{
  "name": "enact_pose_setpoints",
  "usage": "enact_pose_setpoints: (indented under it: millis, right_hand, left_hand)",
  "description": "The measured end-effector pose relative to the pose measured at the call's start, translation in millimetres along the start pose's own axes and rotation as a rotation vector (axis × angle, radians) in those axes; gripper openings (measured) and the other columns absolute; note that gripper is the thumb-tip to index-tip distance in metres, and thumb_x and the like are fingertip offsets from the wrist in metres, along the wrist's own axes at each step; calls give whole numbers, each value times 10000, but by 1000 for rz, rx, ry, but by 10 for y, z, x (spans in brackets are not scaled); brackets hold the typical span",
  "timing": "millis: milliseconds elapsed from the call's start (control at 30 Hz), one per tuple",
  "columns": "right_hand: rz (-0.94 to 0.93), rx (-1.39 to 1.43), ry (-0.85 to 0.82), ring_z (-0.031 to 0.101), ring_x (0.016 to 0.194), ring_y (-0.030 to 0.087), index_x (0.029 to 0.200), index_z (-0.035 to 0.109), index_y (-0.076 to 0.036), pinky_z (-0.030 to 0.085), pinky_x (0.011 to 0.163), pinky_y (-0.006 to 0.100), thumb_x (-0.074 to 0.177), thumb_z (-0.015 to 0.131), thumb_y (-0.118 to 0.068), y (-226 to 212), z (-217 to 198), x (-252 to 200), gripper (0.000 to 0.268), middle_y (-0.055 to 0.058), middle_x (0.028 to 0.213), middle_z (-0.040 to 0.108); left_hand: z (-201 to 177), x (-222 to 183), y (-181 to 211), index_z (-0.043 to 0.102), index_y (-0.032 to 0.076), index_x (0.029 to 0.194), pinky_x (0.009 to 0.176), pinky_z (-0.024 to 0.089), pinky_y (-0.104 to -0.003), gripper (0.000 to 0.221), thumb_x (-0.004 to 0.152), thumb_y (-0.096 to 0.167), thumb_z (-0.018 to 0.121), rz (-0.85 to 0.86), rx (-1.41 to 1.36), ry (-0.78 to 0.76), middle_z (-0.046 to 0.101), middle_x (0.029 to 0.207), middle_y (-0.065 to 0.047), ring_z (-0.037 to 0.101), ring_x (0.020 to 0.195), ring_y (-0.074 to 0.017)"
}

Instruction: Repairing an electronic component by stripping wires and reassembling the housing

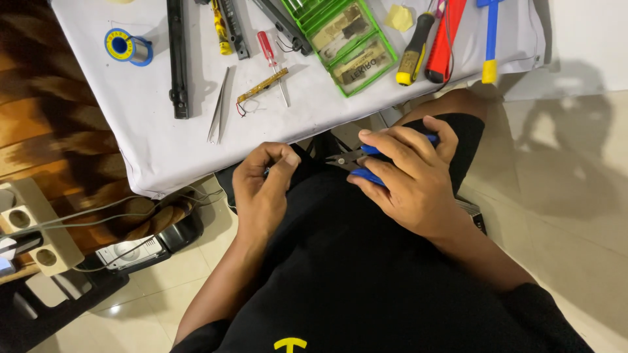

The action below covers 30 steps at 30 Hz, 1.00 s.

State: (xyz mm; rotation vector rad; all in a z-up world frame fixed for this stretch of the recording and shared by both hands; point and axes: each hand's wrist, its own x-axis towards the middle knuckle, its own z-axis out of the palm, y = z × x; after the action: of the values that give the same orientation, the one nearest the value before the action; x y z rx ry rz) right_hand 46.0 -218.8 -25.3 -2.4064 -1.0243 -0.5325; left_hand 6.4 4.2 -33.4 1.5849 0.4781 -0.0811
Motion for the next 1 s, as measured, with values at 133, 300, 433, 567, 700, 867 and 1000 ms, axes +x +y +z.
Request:
enact_pose_setpoints:
  millis: [133,300,433,567,700,867,1000]
  right_hand:
    - [41,40,-8,679,1060,302,836,732,-72,332,1092,533,973,833,-249,-15,18,-24,245,79,1258,720]
    - [212,350,49,677,1033,345,937,706,-52,460,1007,510,916,820,-178,-29,48,-26,171,142,1225,700]
    - [330,542,88,695,1037,345,809,715,-30,491,976,427,841,862,-109,14,174,-91,170,128,1134,744]
    - [331,638,73,695,1046,372,832,711,5,507,968,443,847,850,-93,-61,157,-6,171,164,1129,728]
    - [270,697,55,693,1049,415,846,695,43,524,957,472,859,843,-101,-81,184,41,207,212,1127,713]
    - [213,710,11,685,1058,413,822,712,28,532,962,467,842,848,-111,-71,194,84,195,198,1122,719]
    - [224,734,-19,692,1028,433,814,678,58,551,915,461,850,844,-98,-53,114,99,231,227,1110,713]
  left_hand:
    - [14,-12,-49,684,97,840,588,371,-231,202,972,236,620,7,80,-41,524,678,58,432,604,-47]
    - [58,-13,-71,786,91,984,885,551,-234,138,930,200,719,37,111,-116,797,965,-11,713,912,-73]
    - [93,-3,-188,807,85,893,620,512,-250,88,834,139,844,67,45,-97,597,590,-15,567,597,-92]
    - [95,-14,-123,812,86,957,638,524,-259,161,807,105,867,141,23,-146,626,623,-34,612,641,-103]
    - [107,-39,-79,799,108,901,651,539,-296,124,794,122,861,176,24,-199,632,619,-36,638,645,-128]
    - [159,-65,-240,778,53,886,630,534,-283,141,798,118,867,124,-67,-204,597,605,-30,597,647,-106]
    - [194,-86,-281,783,60,880,603,510,-292,152,823,174,866,97,-55,-216,595,610,-44,583,633,-125]
